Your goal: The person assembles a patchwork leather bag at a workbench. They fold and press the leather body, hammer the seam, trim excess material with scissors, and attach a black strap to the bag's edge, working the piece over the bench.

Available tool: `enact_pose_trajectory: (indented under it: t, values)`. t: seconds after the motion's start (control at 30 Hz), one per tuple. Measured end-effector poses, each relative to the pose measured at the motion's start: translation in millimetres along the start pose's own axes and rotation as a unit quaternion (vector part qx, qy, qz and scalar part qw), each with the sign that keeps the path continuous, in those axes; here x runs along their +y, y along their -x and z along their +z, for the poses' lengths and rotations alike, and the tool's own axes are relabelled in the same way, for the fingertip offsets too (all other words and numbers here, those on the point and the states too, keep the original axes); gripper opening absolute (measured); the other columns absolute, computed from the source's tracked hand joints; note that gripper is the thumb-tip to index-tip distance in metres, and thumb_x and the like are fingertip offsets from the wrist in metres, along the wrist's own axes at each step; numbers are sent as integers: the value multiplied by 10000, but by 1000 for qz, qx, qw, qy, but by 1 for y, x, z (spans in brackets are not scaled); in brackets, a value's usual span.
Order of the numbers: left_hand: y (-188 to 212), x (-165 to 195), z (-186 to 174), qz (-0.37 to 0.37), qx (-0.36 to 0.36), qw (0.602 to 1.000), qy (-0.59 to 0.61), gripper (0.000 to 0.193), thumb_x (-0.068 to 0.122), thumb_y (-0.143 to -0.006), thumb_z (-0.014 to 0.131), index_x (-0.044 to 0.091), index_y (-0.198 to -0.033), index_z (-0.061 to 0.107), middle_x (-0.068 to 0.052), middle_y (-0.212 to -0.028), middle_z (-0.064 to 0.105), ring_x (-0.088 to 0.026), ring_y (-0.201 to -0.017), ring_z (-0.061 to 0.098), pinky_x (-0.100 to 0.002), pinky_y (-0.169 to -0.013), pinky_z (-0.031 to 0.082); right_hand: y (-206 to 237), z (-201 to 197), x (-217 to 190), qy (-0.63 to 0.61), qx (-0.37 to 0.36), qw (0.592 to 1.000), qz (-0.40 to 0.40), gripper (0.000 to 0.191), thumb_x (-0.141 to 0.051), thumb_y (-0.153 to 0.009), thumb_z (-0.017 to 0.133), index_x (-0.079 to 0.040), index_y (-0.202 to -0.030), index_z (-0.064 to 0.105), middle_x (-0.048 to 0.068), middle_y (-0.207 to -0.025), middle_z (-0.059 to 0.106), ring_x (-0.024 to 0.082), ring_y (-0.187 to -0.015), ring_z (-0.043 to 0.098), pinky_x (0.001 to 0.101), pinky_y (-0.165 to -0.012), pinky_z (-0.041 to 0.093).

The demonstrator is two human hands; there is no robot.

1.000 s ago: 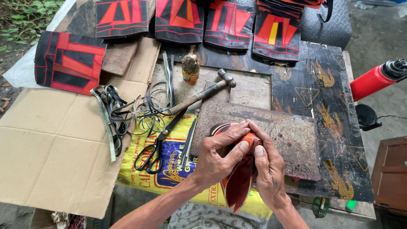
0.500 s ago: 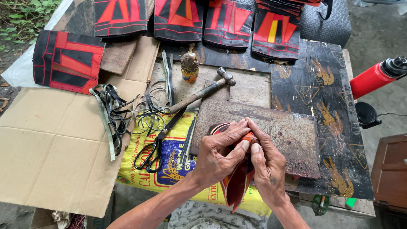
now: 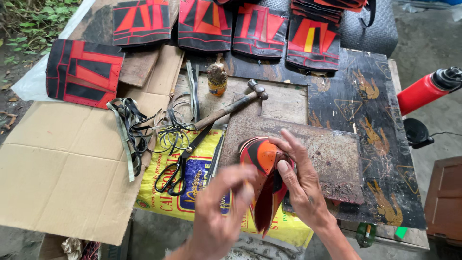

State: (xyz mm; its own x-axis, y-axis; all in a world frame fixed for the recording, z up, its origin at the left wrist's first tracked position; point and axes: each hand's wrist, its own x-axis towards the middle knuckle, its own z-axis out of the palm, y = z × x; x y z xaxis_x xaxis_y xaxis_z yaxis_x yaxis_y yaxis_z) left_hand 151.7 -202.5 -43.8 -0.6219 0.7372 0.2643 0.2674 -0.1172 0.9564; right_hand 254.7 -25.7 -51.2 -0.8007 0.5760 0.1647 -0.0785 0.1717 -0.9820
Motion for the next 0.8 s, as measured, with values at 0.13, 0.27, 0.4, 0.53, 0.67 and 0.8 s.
enact_pose_trajectory:
  t: [0.13, 0.27, 0.4, 0.53, 0.67, 0.8]
  values:
    - [48, -3, 15, -235, -74, 926, 284, 535, 100, -954, 655, -36, -1453, 521, -237, -1616, 430, -273, -925, 744, -321, -669, 629, -3, 7, -4, 137, 19, 990, -31, 378, -191, -1063, 498, -71, -1406, 600, 128, -1360, 619, 219, -1302, 551, 337, -1146, 407]
    - [64, 7, 23, -242, -59, 904, 348, 746, 115, -982, 634, 94, -1617, 242, -179, -1705, 206, -304, -1090, 768, -340, -763, 643, -1, 13, -10, 196, 12, 977, -85, 364, -189, -1070, 495, -63, -1396, 597, 125, -1406, 624, 263, -1339, 511, 368, -1167, 364]
    - [40, 13, 21, -198, -86, 797, 564, 914, 211, -977, 652, 250, -1644, 27, -176, -1742, 124, -342, -1075, 725, -427, -837, 656, 1, 20, -16, 192, 20, 979, -59, 360, -195, -1064, 504, -79, -1387, 610, 105, -1397, 638, 258, -1322, 523, 370, -1158, 390]
    - [23, 17, 16, -232, 0, 697, 679, 838, 187, -922, 635, 226, -1623, 178, -196, -1657, 273, -316, -987, 752, -403, -745, 641, 12, 15, -23, 235, 21, 965, -115, 511, -171, -941, 642, -39, -1426, 547, 140, -1445, 582, 292, -1349, 491, 404, -1149, 374]
    - [3, 6, 11, -240, 34, 726, 644, 602, 112, -1017, 614, 70, -1572, 385, -203, -1377, 578, -243, -789, 743, -329, -611, 593, 24, 19, -17, 256, 75, 958, -108, 592, -75, -846, 743, -50, -1413, 574, 153, -1400, 570, 281, -1268, 560, 383, -1057, 467]
    - [-8, -9, 9, -297, -45, 793, 529, 432, 151, -991, 649, 21, -1387, 534, -119, -993, 703, -181, -623, 711, -268, -478, 539, 35, 20, -10, 284, 62, 948, -132, 645, -2, -782, 782, -67, -1395, 591, 146, -1338, 586, 244, -1216, 590, 359, -996, 513]
